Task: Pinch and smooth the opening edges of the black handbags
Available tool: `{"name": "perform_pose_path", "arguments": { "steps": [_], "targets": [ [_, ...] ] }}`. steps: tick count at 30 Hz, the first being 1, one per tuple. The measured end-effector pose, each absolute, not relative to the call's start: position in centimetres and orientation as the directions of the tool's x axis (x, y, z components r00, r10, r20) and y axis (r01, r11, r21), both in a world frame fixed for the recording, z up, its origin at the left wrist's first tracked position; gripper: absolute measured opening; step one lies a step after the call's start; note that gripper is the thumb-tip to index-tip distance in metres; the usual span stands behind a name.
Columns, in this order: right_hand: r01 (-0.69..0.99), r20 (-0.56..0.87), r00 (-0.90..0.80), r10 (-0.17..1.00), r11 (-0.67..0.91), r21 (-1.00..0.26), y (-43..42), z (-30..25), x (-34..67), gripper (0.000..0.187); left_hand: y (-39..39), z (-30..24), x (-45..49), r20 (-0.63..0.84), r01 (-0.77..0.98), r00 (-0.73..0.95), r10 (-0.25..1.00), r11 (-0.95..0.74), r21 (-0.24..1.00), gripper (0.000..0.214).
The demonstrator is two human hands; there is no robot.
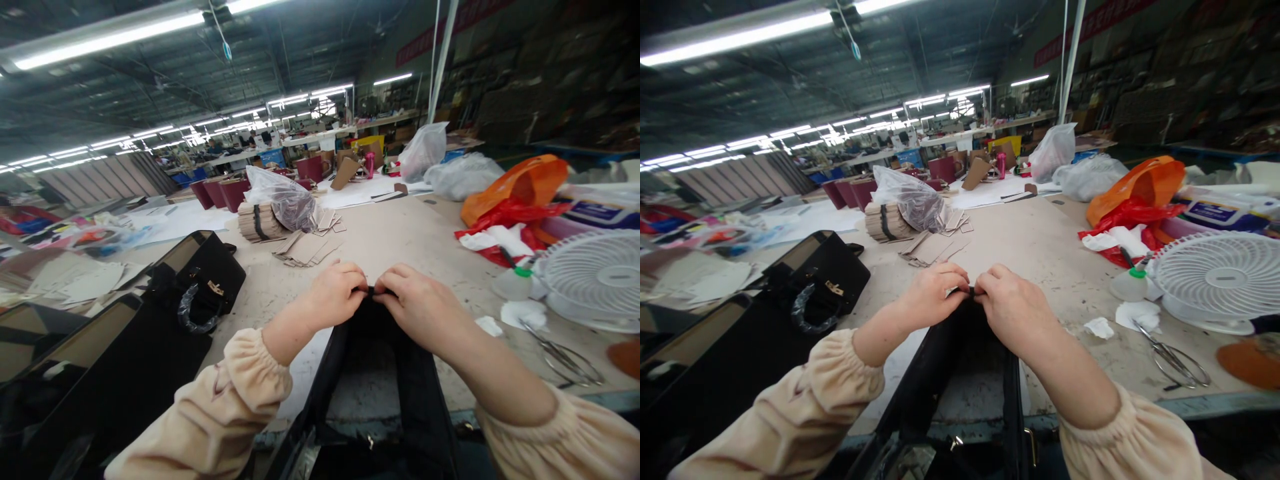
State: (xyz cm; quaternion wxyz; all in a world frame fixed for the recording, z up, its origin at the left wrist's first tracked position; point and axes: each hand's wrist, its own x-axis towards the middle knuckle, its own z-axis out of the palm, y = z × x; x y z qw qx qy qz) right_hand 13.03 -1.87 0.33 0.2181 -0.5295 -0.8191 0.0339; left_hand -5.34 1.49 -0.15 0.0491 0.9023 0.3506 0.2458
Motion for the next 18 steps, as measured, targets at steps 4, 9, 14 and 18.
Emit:
{"name": "perform_pose_path", "arguments": {
  "steps": [4, 9, 14, 18],
  "targets": [
    [0.858, 0.328, -0.301, 0.896, 0.404, -0.317, -1.7, 0.3, 13.4, 0.003, 1.5, -0.8, -5.0, 0.430, 0.595, 0.510, 0.745, -0.667, 0.449, 0.012],
    [0.844, 0.306, -0.254, 0.918, 0.365, -0.393, -1.4, 0.0, 14.1, 0.027, 0.9, -0.6, -4.4, 0.377, 0.635, 0.358, 0.854, -0.519, 0.572, 0.008],
    [0.854, 0.296, -0.302, 0.906, 0.395, -0.338, -1.1, 0.0, 14.3, 0.023, 0.9, -0.7, -4.1, 0.345, 0.635, 0.308, 0.887, -0.462, 0.620, 0.008],
    [0.850, 0.284, -0.329, 0.901, 0.413, -0.326, -1.1, -0.1, 14.4, 0.021, 1.0, -0.9, -3.8, 0.338, 0.638, 0.289, 0.896, -0.444, 0.629, 0.009]
  ]
}}
